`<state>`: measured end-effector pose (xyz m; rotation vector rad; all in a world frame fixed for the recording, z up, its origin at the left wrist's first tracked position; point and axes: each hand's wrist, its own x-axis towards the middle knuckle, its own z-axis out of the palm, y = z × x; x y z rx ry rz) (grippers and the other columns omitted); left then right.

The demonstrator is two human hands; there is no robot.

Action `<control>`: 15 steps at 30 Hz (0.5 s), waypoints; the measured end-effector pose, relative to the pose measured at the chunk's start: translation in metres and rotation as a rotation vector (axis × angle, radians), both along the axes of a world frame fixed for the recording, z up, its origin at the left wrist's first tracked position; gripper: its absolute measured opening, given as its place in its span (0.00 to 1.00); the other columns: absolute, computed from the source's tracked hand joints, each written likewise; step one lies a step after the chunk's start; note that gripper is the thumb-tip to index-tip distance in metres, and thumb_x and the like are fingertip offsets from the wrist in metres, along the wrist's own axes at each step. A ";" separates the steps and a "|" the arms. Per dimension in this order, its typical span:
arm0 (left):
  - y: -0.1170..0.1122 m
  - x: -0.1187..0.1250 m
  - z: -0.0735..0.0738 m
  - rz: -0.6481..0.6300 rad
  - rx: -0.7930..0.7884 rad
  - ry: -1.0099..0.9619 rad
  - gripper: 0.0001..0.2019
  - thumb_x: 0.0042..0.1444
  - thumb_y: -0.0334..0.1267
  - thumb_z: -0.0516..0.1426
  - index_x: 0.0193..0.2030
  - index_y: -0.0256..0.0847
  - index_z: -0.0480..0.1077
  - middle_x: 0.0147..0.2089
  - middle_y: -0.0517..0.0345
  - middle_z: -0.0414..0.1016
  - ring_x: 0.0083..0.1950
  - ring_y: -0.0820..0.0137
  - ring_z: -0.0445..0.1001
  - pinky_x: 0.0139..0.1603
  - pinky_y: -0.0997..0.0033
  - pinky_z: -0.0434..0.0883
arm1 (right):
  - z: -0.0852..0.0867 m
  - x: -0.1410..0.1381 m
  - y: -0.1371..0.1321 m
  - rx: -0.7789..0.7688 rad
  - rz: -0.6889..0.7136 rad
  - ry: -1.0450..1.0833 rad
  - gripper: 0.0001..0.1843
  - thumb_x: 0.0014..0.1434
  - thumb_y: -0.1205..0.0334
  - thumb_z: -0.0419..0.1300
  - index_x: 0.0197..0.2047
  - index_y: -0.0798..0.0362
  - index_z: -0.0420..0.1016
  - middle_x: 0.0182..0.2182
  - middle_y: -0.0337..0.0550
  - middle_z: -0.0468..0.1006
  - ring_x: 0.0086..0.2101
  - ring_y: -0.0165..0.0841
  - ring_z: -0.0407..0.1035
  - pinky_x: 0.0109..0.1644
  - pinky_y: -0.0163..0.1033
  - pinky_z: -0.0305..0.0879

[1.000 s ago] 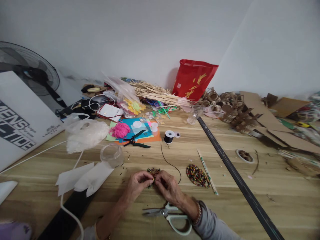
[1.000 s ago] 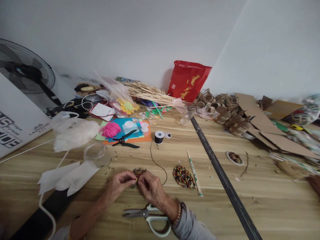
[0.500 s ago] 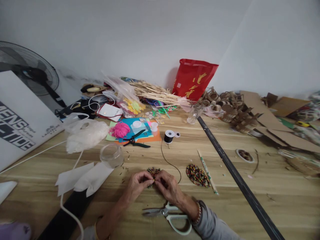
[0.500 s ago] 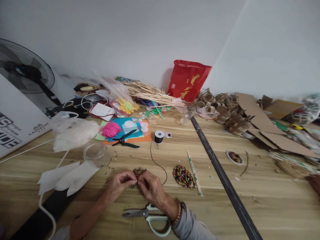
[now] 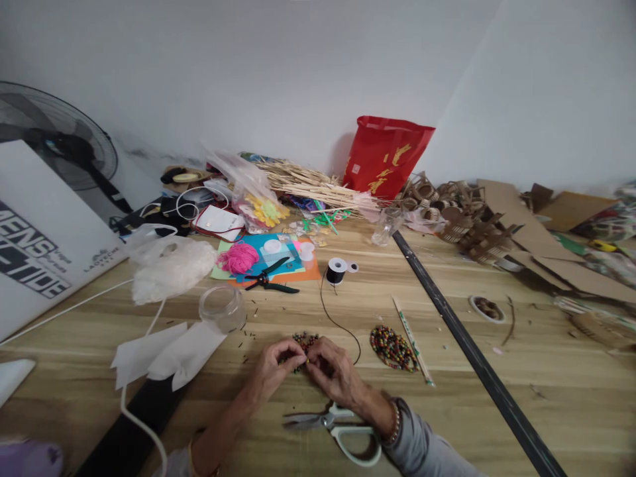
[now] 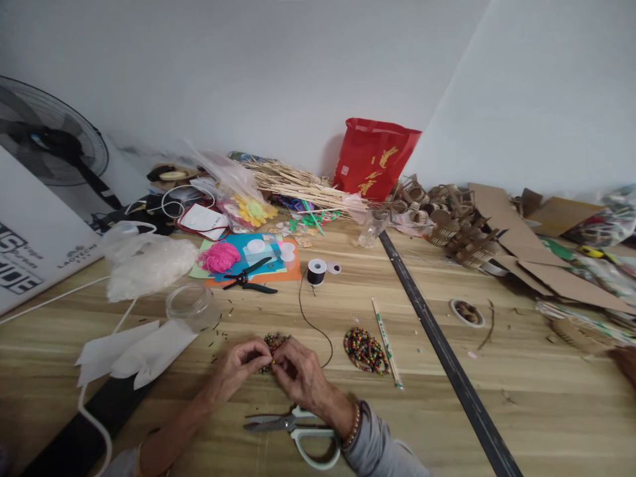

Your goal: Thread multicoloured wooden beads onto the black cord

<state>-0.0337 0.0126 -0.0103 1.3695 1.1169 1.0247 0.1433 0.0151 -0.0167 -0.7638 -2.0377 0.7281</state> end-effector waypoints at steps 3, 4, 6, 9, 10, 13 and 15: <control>0.000 0.000 0.001 0.013 0.004 -0.007 0.08 0.47 0.39 0.60 0.24 0.36 0.72 0.24 0.59 0.70 0.29 0.70 0.67 0.32 0.74 0.64 | 0.004 0.000 -0.001 0.023 0.007 -0.031 0.01 0.60 0.67 0.54 0.35 0.53 0.65 0.28 0.41 0.68 0.27 0.31 0.62 0.29 0.34 0.58; 0.000 -0.001 0.002 0.024 0.002 -0.012 0.08 0.47 0.40 0.60 0.24 0.36 0.72 0.24 0.60 0.70 0.29 0.71 0.66 0.32 0.74 0.64 | 0.005 0.000 -0.002 0.033 0.007 -0.041 0.01 0.59 0.67 0.54 0.34 0.53 0.64 0.27 0.41 0.68 0.27 0.31 0.62 0.28 0.34 0.58; 0.000 -0.001 0.002 0.043 -0.003 -0.018 0.09 0.48 0.40 0.60 0.25 0.36 0.71 0.25 0.60 0.69 0.29 0.71 0.66 0.31 0.74 0.64 | 0.006 0.000 -0.002 0.048 0.003 -0.054 0.02 0.56 0.67 0.55 0.34 0.53 0.64 0.27 0.41 0.68 0.27 0.31 0.62 0.29 0.34 0.57; -0.001 -0.001 0.003 0.047 -0.005 -0.013 0.08 0.47 0.40 0.60 0.25 0.36 0.71 0.25 0.60 0.69 0.29 0.70 0.66 0.32 0.74 0.64 | 0.006 -0.001 -0.003 0.038 -0.002 -0.056 0.04 0.54 0.67 0.56 0.33 0.52 0.63 0.28 0.41 0.69 0.27 0.32 0.62 0.30 0.35 0.58; -0.001 -0.001 0.004 0.043 -0.004 -0.013 0.08 0.48 0.39 0.60 0.25 0.36 0.71 0.25 0.60 0.69 0.29 0.70 0.67 0.32 0.74 0.64 | 0.006 -0.001 -0.004 0.027 -0.004 -0.051 0.04 0.54 0.67 0.56 0.33 0.52 0.63 0.28 0.41 0.69 0.27 0.31 0.62 0.30 0.35 0.57; -0.001 -0.001 0.006 0.030 0.005 -0.022 0.08 0.48 0.39 0.60 0.25 0.36 0.71 0.25 0.60 0.69 0.29 0.70 0.67 0.33 0.74 0.65 | 0.004 0.000 -0.004 -0.011 -0.005 -0.028 0.04 0.55 0.67 0.57 0.33 0.52 0.63 0.27 0.40 0.69 0.26 0.30 0.61 0.29 0.34 0.57; -0.002 0.000 0.006 0.022 0.014 -0.024 0.08 0.48 0.38 0.60 0.25 0.36 0.71 0.25 0.60 0.69 0.29 0.71 0.67 0.32 0.74 0.65 | 0.002 0.001 -0.004 -0.038 -0.004 -0.007 0.03 0.56 0.67 0.57 0.34 0.52 0.64 0.27 0.40 0.70 0.25 0.29 0.61 0.28 0.33 0.57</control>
